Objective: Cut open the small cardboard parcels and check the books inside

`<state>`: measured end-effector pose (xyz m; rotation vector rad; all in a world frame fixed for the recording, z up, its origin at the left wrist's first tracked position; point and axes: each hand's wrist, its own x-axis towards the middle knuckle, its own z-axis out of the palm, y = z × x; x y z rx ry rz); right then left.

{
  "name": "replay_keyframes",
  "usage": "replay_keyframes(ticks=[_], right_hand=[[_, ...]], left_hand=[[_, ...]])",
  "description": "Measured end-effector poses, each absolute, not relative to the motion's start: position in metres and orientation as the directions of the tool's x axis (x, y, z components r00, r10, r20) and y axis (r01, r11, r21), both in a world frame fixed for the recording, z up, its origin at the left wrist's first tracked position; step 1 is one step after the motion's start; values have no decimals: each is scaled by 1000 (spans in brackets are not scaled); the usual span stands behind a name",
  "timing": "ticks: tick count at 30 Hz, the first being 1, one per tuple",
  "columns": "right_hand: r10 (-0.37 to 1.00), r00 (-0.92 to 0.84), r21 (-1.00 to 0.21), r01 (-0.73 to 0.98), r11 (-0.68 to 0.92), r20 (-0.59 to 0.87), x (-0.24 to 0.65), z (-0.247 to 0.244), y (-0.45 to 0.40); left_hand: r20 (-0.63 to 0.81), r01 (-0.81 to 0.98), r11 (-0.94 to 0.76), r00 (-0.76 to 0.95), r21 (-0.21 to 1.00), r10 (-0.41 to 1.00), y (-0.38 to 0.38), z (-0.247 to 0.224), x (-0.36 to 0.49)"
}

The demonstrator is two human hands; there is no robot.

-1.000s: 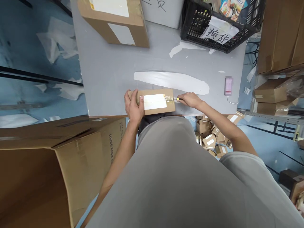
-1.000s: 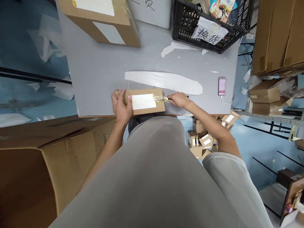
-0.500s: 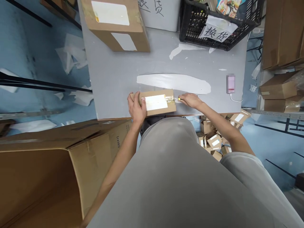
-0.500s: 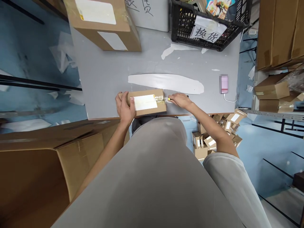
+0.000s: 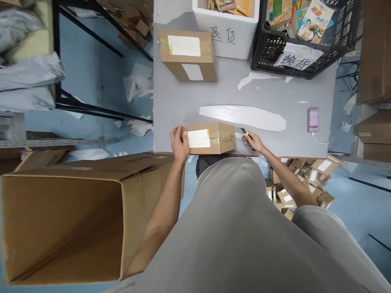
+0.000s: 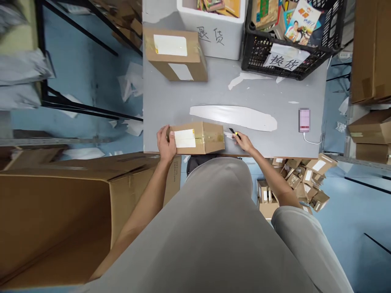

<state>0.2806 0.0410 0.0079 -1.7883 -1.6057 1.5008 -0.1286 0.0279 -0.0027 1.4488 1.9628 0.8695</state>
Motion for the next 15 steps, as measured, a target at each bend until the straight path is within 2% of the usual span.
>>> replay_keyframes(ticks=[4, 7, 12, 15], right_hand=[[857, -232, -868, 323, -379, -460, 232, 4, 45], [873, -240, -896, 250, -368, -425, 208, 16, 47], [934, -153, -917, 295, -268, -322, 217, 49, 49], [979, -69, -904, 402, -147, -190, 246, 78, 57]], left_hand=[[-139, 564, 343, -373, 751, 917, 26, -8, -151], [-199, 547, 450, -456, 706, 867, 25, -8, -155], [-246, 483, 479, -469, 733, 849, 25, -9, -123], [-365, 353, 512, -407, 783, 838, 33, -13, -80]])
